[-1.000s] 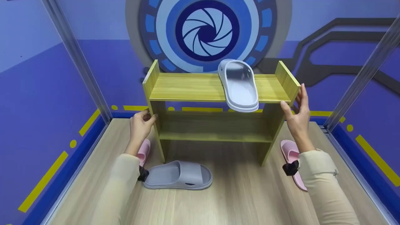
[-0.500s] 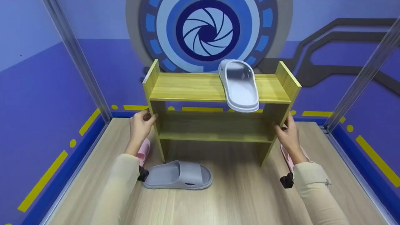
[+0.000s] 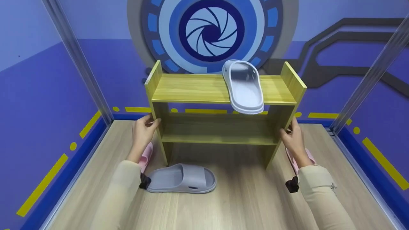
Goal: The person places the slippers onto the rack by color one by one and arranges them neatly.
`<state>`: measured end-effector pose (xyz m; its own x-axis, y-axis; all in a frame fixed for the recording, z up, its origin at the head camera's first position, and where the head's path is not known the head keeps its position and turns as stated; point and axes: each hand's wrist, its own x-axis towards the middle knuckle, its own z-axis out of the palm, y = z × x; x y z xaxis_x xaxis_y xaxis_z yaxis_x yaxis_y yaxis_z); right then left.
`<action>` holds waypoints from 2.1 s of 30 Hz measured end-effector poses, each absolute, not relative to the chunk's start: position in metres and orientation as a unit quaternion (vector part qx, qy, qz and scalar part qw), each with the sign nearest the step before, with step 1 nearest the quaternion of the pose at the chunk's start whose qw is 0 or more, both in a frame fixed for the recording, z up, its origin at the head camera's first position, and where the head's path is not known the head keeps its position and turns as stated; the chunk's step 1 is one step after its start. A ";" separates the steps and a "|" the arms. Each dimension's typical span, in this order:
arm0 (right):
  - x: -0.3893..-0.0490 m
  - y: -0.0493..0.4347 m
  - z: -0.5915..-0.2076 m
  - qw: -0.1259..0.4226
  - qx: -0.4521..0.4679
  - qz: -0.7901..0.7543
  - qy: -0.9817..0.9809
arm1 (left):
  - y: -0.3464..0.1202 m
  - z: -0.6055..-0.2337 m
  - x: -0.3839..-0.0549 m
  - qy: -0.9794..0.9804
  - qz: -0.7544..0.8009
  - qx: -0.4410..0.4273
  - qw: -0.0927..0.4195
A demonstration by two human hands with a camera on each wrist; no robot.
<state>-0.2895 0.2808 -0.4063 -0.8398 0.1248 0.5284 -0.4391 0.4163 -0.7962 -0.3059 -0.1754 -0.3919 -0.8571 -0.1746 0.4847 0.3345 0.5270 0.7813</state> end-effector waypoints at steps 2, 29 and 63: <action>-0.294 0.285 -0.412 0.263 0.094 0.523 -0.805 | -0.176 -0.399 -0.304 -0.839 -0.482 -0.048 0.248; -0.306 0.294 -0.424 0.251 0.074 0.526 -0.809 | -0.185 -0.515 -0.270 -0.943 -0.275 -0.188 0.004; -0.284 0.278 -0.402 0.250 0.084 0.529 -0.806 | -0.174 -0.545 -0.261 -0.953 -0.167 -0.244 -0.059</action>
<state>-0.2843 0.2784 -0.4022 -0.8613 0.1284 0.4917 -0.4001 0.4252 -0.8119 -0.2613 -0.1742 -0.5446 -0.8741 0.4847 -0.0315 0.4451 0.8253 0.3474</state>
